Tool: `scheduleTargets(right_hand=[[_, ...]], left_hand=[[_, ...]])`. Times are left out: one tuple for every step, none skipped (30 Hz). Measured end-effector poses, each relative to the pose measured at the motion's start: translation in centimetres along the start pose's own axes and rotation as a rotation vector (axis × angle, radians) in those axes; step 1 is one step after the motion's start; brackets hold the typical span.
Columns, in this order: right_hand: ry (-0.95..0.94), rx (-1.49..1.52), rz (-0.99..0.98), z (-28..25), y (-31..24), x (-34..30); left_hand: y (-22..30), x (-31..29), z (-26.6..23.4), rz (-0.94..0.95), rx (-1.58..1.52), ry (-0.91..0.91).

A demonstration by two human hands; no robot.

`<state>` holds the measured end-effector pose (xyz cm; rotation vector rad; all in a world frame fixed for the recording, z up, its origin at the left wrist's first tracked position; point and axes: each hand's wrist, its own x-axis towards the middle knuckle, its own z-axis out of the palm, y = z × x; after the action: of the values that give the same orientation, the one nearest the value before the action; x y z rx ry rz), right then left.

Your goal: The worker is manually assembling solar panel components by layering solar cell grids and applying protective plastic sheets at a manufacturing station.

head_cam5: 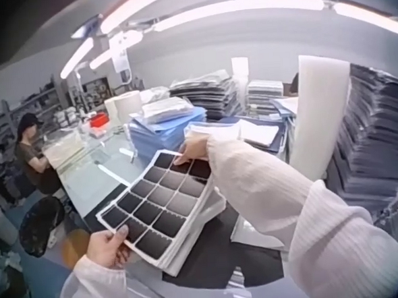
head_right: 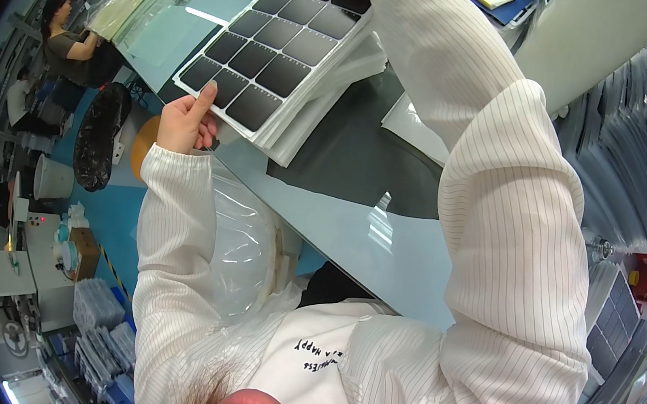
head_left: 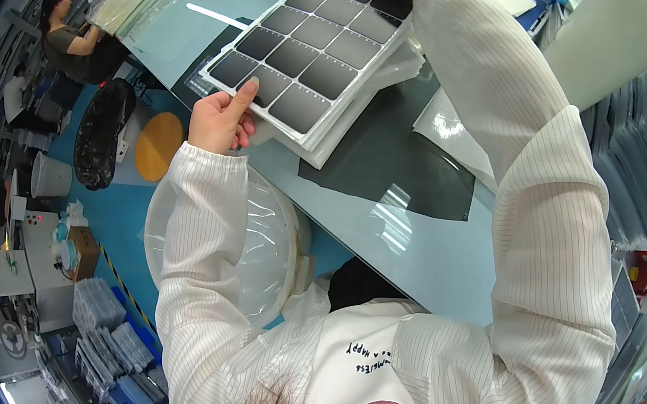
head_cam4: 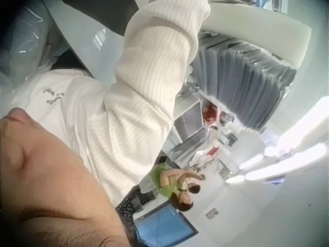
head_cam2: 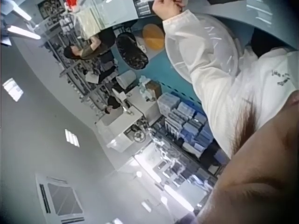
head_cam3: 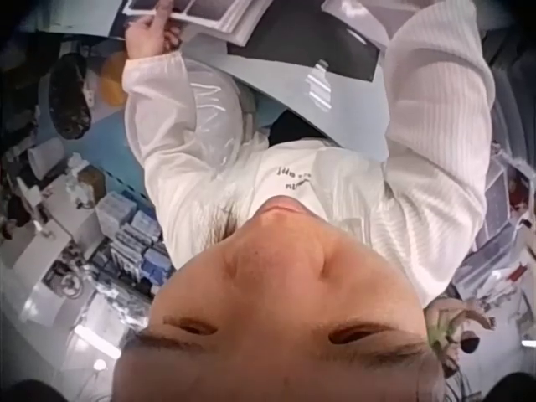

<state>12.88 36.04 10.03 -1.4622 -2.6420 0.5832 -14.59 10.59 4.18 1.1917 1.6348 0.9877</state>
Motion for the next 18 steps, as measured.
scheduleTargets(right_hand=[[-0.091,0.077,0.06,0.1,0.7,0.7],[-0.098,0.077,0.057,0.9,0.6,0.9],[-0.082,0.238,0.067,1.6,0.7,1.0],[-0.063,0.399,0.083,2.1,0.7,0.6],[-0.064,0.4,0.088,2.1,0.7,0.4],[-0.042,0.323,0.054,1.8,0.7,0.2],[-0.024,0.245,0.011,1.7,0.0,0.1],[-0.031,0.247,0.007,2.1,-0.6,-0.3],[0.014,0.26,-0.026,2.7,-1.1,-0.8],[0.073,0.267,-0.049,2.5,-1.0,-1.4],[0.077,0.266,-0.045,2.2,-0.5,-1.1],[0.036,0.275,-0.016,1.8,0.0,-0.6],[-0.007,0.284,0.008,1.6,0.0,-0.3],[-0.007,0.283,0.008,1.7,0.1,-0.3],[0.003,0.371,-0.016,1.8,0.3,-0.3],[0.019,0.459,-0.038,1.7,0.9,-0.4],[0.027,0.457,-0.031,1.5,1.4,-0.5],[0.211,0.275,-0.054,1.1,2.1,-0.7]], left_hand=[[0.2,0.0,0.1,0.0,0.001,-0.002],[0.0,-0.1,0.1,-0.008,0.04,0.023],[-0.1,-0.2,0.0,-0.015,0.078,0.047],[-0.3,-0.1,0.0,-0.017,0.078,0.043],[-0.6,0.1,0.0,-0.015,0.091,0.047],[-0.8,0.2,0.1,-0.012,0.105,0.051],[-1.0,0.0,-0.1,-0.017,0.105,0.056],[-1.2,-0.2,-0.2,-0.016,0.126,0.08],[-1.5,-0.4,-0.3,-0.016,0.147,0.104],[-1.2,-0.4,-0.1,-0.011,0.146,0.099],[-0.9,-0.4,0.2,0.003,0.15,0.106],[-0.8,-0.4,0.3,0.016,0.152,0.114],[-0.9,-0.3,0.3,0.018,0.151,0.114],[-1.1,-0.2,0.2,0.031,0.163,0.125],[-1.4,-0.1,0.2,0.045,0.174,0.135],[-1.4,-0.2,0.5,0.051,0.173,0.13],[-1.4,-0.4,0.9,0.084,0.16,0.122],[-1.3,-0.7,1.4,0.118,0.145,0.112]])
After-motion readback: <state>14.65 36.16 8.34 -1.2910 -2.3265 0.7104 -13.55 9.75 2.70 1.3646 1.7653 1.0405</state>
